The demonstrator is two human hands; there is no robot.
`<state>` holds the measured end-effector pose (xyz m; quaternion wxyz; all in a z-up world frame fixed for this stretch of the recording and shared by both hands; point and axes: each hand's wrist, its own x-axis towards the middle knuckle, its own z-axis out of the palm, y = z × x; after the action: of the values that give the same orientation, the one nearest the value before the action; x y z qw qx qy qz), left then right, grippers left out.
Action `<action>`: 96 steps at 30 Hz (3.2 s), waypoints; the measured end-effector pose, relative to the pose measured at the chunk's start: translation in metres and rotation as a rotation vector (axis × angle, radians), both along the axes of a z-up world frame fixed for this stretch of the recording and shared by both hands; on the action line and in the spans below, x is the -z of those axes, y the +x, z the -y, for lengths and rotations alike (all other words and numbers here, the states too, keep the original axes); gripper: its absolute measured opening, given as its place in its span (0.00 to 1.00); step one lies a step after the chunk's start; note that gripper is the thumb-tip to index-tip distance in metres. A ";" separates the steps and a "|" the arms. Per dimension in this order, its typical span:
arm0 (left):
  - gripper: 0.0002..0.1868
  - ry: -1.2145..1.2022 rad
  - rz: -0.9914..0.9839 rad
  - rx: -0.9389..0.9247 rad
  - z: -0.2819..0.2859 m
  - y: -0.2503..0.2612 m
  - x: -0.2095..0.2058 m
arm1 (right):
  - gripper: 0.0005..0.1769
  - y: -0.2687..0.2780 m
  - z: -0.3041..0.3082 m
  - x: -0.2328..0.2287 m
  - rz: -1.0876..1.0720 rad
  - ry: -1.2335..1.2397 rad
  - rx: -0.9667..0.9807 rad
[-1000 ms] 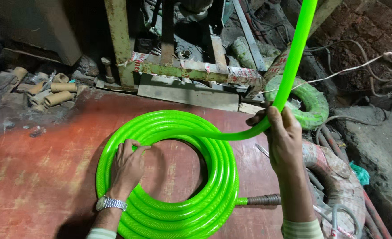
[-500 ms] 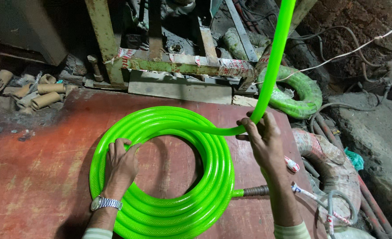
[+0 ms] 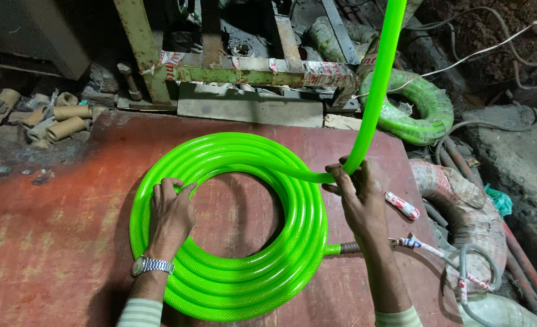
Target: The person coils a green hose on a wooden surface by hand, using their hands to guide and stack the loops one at a time.
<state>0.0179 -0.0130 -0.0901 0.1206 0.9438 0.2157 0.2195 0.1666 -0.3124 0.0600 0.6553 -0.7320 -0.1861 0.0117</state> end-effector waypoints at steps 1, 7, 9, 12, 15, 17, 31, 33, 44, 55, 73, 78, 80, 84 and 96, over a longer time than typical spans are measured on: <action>0.22 0.001 -0.001 0.000 0.000 0.000 0.001 | 0.20 -0.002 0.000 0.002 -0.001 0.001 0.000; 0.21 0.000 -0.029 0.003 -0.002 0.000 0.002 | 0.17 -0.013 -0.003 0.015 0.045 -0.052 -0.003; 0.23 -0.015 -0.038 0.004 -0.002 0.000 0.000 | 0.16 -0.015 -0.002 0.017 0.079 -0.089 -0.006; 0.23 0.010 -0.062 0.003 -0.001 0.000 0.000 | 0.15 -0.026 -0.005 0.017 0.106 -0.120 0.032; 0.22 0.002 -0.083 -0.002 -0.001 0.000 0.001 | 0.14 -0.027 -0.002 0.026 0.129 -0.146 0.049; 0.22 0.004 -0.082 -0.004 -0.002 0.001 0.003 | 0.14 -0.037 -0.003 0.021 0.123 -0.151 0.063; 0.32 0.029 -0.019 0.044 -0.003 0.002 0.009 | 0.09 -0.058 -0.016 0.056 0.177 -0.214 0.124; 0.32 0.024 -0.017 0.029 -0.002 0.002 0.010 | 0.10 -0.060 -0.014 0.063 0.232 -0.283 0.142; 0.25 0.026 0.044 -0.021 0.004 -0.006 0.020 | 0.15 -0.066 -0.015 0.112 0.549 -0.357 0.100; 0.18 -0.049 0.157 0.101 0.017 -0.043 0.012 | 0.15 -0.069 -0.007 0.128 0.669 -0.397 0.050; 0.15 -0.136 0.256 0.032 0.052 -0.049 -0.029 | 0.16 -0.076 -0.006 0.128 0.703 -0.383 -0.023; 0.16 -0.509 0.452 0.171 0.069 -0.010 -0.116 | 0.22 -0.076 -0.005 0.133 0.706 -0.429 -0.091; 0.25 -0.744 0.410 0.170 0.079 0.002 -0.151 | 0.24 -0.078 -0.005 0.134 0.709 -0.455 -0.088; 0.44 -1.194 0.366 0.245 0.092 0.020 -0.199 | 0.26 -0.079 -0.005 0.135 0.726 -0.501 -0.095; 0.20 -0.930 0.249 0.130 0.083 -0.004 -0.199 | 0.24 -0.087 -0.006 0.119 0.676 -0.502 -0.085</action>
<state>0.0135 -0.0956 0.1092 0.5680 0.7679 0.2153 0.2032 0.0797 -0.3068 -0.0587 0.3575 -0.8233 -0.4120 -0.1570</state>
